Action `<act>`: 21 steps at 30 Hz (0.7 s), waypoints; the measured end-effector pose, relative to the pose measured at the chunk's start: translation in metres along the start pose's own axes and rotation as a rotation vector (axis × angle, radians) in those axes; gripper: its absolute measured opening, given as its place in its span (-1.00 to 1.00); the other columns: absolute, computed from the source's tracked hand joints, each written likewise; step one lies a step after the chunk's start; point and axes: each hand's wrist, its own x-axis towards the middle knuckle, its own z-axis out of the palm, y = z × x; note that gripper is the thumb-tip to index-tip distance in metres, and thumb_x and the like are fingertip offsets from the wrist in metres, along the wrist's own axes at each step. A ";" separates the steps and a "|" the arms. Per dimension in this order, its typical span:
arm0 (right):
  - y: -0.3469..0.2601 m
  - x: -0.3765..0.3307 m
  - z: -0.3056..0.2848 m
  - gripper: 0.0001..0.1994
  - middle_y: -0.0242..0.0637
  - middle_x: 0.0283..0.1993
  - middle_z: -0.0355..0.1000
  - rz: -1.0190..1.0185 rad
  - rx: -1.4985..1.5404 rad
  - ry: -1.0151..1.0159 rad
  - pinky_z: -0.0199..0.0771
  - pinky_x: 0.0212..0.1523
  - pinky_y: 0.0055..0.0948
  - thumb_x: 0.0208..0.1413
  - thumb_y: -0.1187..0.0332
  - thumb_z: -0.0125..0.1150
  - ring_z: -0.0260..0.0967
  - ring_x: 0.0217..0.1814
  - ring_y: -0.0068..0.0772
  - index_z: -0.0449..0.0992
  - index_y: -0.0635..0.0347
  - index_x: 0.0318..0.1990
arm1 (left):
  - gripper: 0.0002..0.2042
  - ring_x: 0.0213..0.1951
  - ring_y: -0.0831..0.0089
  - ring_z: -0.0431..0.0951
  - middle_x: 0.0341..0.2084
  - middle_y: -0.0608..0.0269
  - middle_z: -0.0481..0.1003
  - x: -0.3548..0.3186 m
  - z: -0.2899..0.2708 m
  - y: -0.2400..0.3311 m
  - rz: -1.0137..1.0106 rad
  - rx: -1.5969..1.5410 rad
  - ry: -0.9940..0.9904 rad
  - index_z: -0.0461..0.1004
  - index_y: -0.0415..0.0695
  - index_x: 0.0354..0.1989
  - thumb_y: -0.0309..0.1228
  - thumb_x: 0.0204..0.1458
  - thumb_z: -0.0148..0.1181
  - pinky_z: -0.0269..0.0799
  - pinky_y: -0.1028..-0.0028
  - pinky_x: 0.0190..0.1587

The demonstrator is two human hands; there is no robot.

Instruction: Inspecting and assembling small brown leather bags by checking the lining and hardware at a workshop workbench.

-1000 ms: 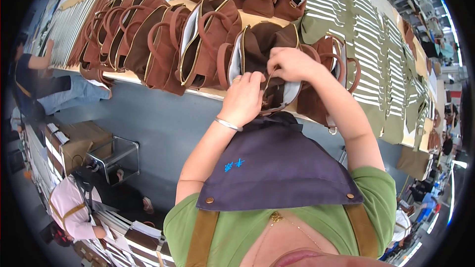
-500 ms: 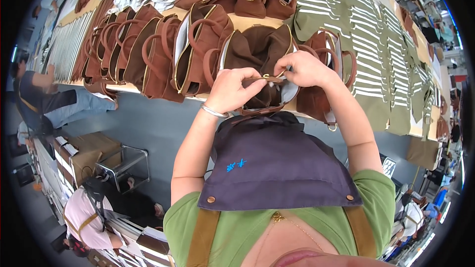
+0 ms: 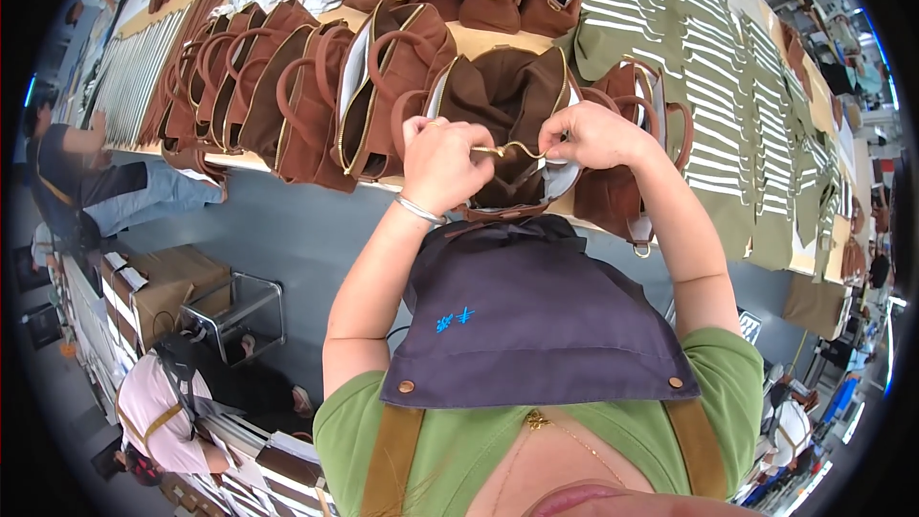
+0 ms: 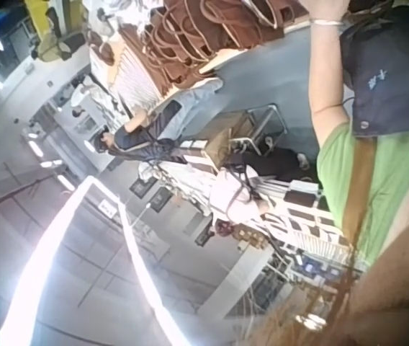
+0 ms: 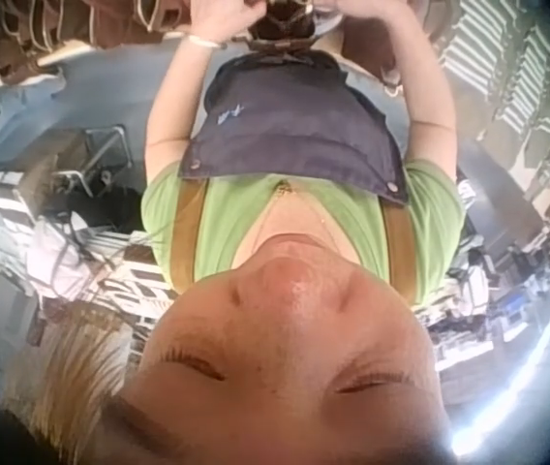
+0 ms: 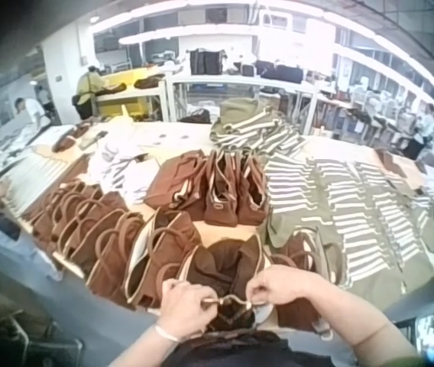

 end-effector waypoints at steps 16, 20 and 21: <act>-0.003 0.002 -0.003 -0.84 -0.40 -0.48 0.50 0.174 0.304 -0.121 0.41 -0.46 -0.55 0.05 0.41 0.26 0.38 -0.54 -0.63 0.60 0.31 -0.25 | -0.70 -0.21 0.35 0.46 -0.33 0.33 0.39 -0.008 0.005 -0.006 -0.027 -0.077 -0.032 0.50 0.05 -0.18 -0.54 -0.14 0.20 0.12 0.29 0.01; -0.009 0.010 0.002 -0.84 -0.41 -0.51 0.48 0.243 0.302 -0.077 0.39 -0.48 -0.56 0.05 0.42 0.23 0.35 -0.57 -0.64 0.61 0.31 -0.26 | -0.83 -0.06 0.31 0.34 -0.17 0.28 0.33 -0.012 0.007 0.030 0.060 -0.049 0.034 0.54 0.03 -0.41 -0.36 -0.23 0.35 0.05 0.21 0.07; -0.009 0.012 0.003 -0.84 -0.40 -0.52 0.48 0.273 0.341 -0.049 0.39 -0.49 -0.56 0.05 0.42 0.23 0.35 -0.58 -0.64 0.61 0.31 -0.27 | -0.81 -0.06 0.32 0.34 -0.14 0.30 0.35 -0.014 0.014 0.033 0.066 -0.024 0.070 0.55 0.02 -0.51 -0.23 -0.26 0.42 0.06 0.22 0.06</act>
